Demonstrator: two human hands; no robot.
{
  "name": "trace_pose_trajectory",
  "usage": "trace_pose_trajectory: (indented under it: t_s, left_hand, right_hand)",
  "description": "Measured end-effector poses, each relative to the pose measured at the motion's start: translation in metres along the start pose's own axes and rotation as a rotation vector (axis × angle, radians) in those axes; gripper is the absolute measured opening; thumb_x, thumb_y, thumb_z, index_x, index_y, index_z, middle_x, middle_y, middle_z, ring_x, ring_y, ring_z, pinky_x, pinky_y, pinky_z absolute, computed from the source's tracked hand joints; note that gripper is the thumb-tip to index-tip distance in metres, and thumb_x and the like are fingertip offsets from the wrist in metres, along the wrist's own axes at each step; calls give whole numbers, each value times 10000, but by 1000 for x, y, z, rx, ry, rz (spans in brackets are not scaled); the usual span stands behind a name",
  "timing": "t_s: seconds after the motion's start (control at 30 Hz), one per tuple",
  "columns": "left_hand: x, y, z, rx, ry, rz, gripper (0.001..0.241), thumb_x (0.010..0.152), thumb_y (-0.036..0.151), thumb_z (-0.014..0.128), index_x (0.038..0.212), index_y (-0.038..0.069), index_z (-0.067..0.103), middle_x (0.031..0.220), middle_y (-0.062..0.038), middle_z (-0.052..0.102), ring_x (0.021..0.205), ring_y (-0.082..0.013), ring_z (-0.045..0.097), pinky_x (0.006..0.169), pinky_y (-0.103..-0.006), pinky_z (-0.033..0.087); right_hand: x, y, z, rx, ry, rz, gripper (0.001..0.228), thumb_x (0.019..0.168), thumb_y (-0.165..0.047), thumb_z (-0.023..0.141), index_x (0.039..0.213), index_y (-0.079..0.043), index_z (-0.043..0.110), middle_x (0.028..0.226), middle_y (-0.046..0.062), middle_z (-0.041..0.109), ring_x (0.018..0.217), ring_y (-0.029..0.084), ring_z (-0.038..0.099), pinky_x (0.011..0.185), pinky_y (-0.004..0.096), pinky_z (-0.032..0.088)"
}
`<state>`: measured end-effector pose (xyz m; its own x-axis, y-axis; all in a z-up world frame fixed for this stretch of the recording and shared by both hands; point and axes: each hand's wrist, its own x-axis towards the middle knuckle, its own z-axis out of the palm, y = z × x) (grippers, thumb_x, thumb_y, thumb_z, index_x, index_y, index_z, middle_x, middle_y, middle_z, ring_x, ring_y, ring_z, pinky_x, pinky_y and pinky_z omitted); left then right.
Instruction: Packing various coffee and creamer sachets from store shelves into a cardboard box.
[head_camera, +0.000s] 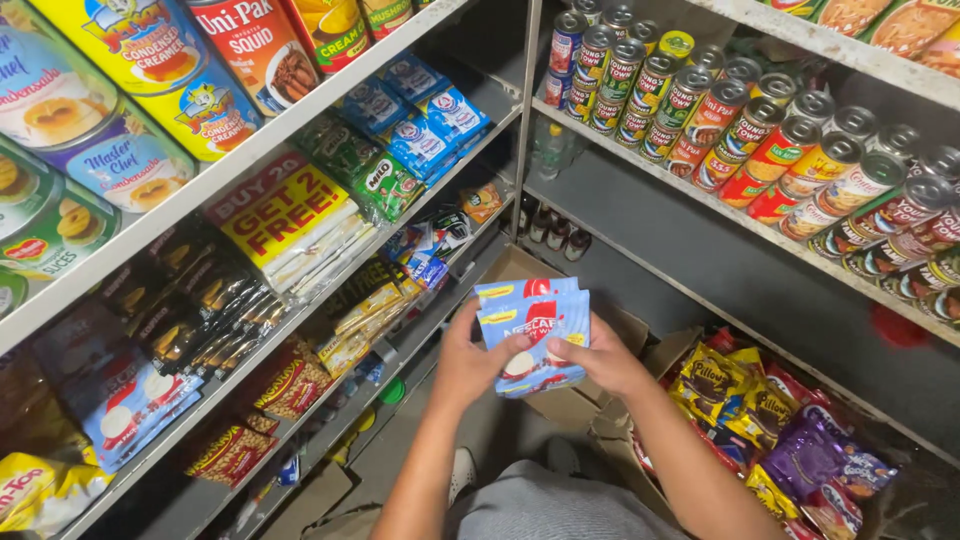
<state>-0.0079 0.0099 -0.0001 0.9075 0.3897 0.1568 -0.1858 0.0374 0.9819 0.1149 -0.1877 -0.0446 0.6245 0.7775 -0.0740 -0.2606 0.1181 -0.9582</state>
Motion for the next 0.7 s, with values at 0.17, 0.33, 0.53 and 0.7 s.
trace_pose_trajectory:
  t_s: [0.17,0.33,0.53,0.7]
  left_hand:
    - [6,-3,-31,168,140,56,798,816,480,785,1439,42,544,1331,-129,621,1225,-237,563,1022,-400,476]
    - [13,-19,-27,-33,-203,249,1063,867,769,609,1622,66,348,1684,-97,369,1580,-249,322,1282,-429,237]
    - [17,-27,15,-407,-277,67,1065,790,390,879,1583,65,247,1496,-145,465,1410,-250,443,1196,-420,314]
    - [28,2,33,-71,-111,-56,607,937,295,723,1386,81,375,1304,-102,629,1202,-174,618,1016,-346,518]
  right_hand:
    - [-11,-23,4,-26,-19,33,559,895,-226,764,1378,-51,543,1225,62,705,1090,151,675,949,355,560]
    - [-9,-24,-2,-72,-38,54,571,880,-217,772,1380,-50,550,1227,56,703,1088,142,671,947,344,557]
    - [-2,-41,7,-102,178,-49,547,889,-170,750,1372,-56,523,1195,52,699,1065,134,669,938,339,554]
    - [5,-21,4,-160,354,-237,478,927,-114,764,1312,3,506,1197,101,689,1088,158,663,952,361,559]
